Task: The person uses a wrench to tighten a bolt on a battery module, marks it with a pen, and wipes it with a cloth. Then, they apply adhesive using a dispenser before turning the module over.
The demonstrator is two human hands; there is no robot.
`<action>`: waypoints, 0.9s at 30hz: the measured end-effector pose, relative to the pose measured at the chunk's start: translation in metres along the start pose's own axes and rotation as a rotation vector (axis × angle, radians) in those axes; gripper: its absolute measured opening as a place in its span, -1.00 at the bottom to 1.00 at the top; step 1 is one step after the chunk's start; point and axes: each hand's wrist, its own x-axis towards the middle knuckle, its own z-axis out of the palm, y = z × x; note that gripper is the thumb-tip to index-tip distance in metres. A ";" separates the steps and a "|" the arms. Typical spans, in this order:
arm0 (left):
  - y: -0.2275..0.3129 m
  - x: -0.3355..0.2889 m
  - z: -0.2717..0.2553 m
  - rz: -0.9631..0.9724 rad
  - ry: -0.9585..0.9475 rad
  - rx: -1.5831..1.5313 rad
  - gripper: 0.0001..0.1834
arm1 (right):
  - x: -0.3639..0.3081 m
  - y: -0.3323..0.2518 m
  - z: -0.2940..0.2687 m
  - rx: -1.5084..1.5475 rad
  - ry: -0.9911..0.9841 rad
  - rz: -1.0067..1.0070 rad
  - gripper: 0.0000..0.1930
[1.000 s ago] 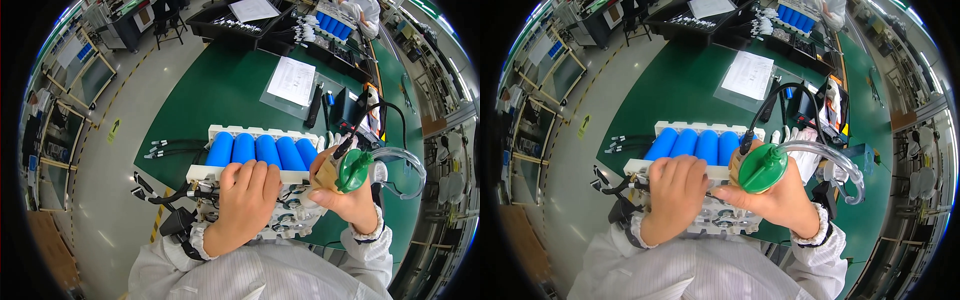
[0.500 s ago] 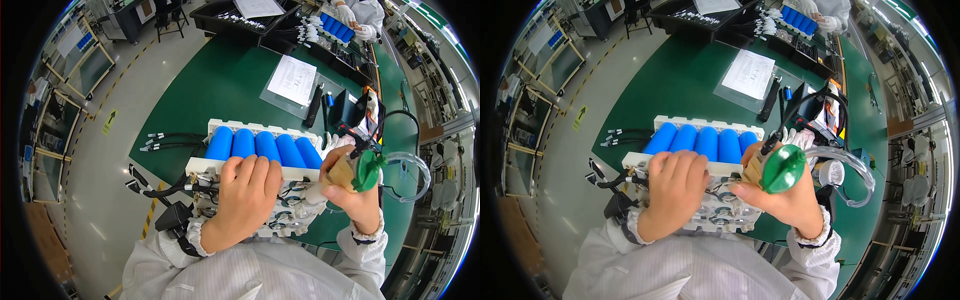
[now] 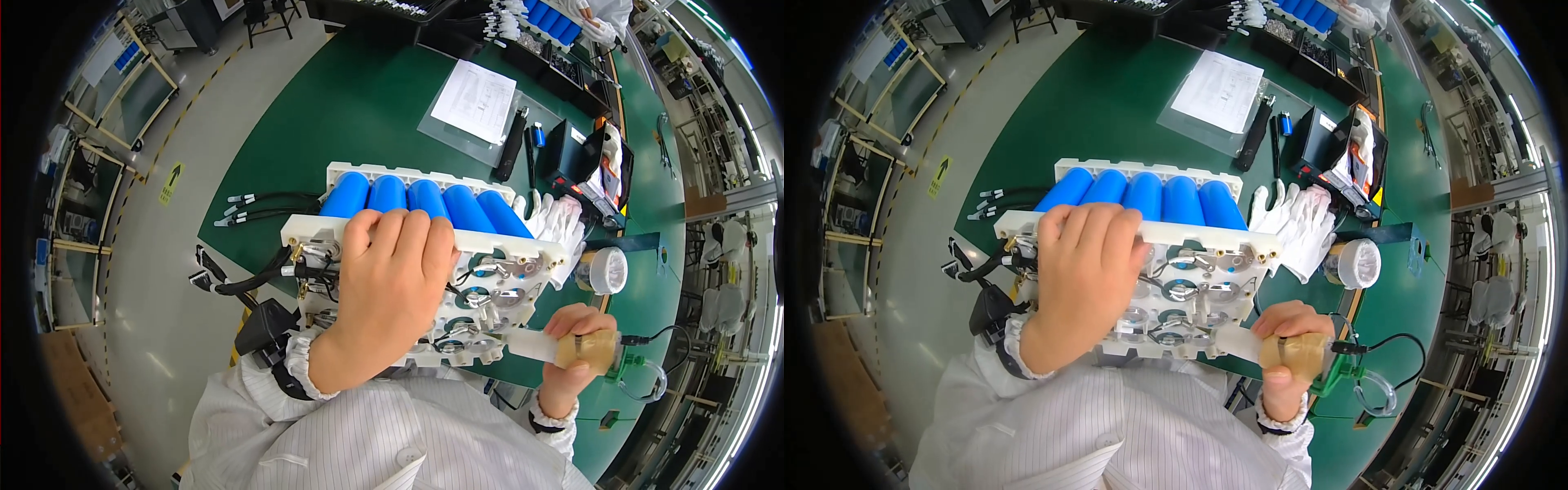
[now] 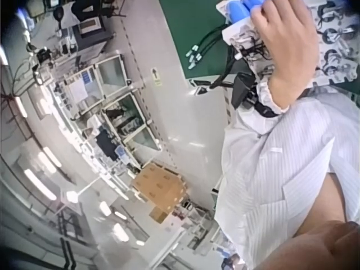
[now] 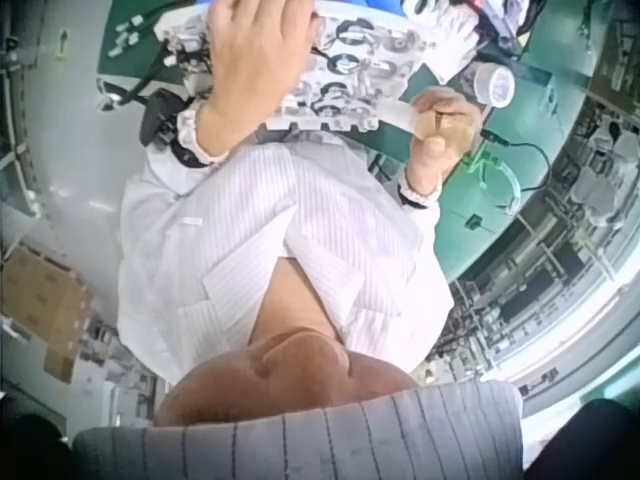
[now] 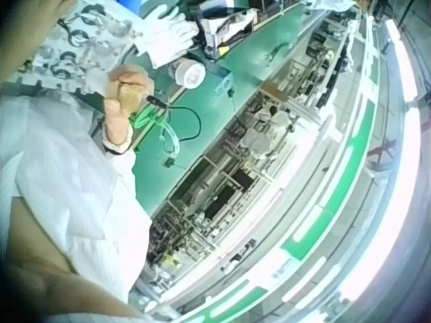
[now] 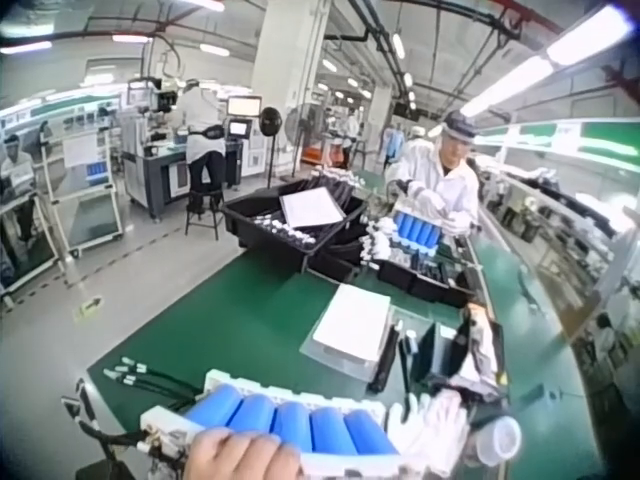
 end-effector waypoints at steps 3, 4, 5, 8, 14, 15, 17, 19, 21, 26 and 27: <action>-0.002 0.001 0.000 -0.004 -0.028 0.030 -0.64 | -0.003 0.005 0.008 -0.070 0.066 -0.037 -0.40; -0.002 0.001 0.000 -0.004 -0.030 0.031 -0.64 | -0.003 0.007 0.009 -0.068 0.067 -0.036 -0.40; -0.002 0.001 -0.001 -0.008 -0.038 0.030 -0.64 | -0.003 0.009 0.010 -0.067 0.053 -0.043 -0.40; -0.002 0.002 -0.002 -0.010 -0.060 0.024 -0.64 | -0.004 0.010 0.010 -0.076 0.044 -0.045 -0.39; -0.002 0.002 -0.002 -0.009 -0.065 0.025 -0.65 | -0.003 0.011 0.011 -0.073 0.043 -0.042 -0.38; -0.002 0.002 -0.002 -0.011 -0.068 0.028 -0.65 | -0.003 0.011 0.011 -0.071 0.036 -0.042 -0.38; -0.002 0.003 -0.002 -0.010 -0.065 0.024 -0.65 | -0.003 0.010 0.011 -0.070 0.049 -0.037 -0.38; -0.002 0.003 -0.001 -0.009 -0.060 0.019 -0.66 | -0.003 0.010 0.010 -0.071 0.061 -0.033 -0.39; -0.002 0.004 -0.001 -0.007 -0.060 0.020 -0.66 | -0.003 0.011 0.008 -0.078 0.054 -0.022 -0.38; -0.003 0.006 0.002 0.019 -0.012 0.033 -0.74 | -0.003 0.010 0.008 -0.097 0.052 -0.005 -0.38; -0.004 0.006 0.003 0.040 0.033 0.050 -0.81 | -0.002 0.009 0.007 -0.104 0.038 0.001 -0.38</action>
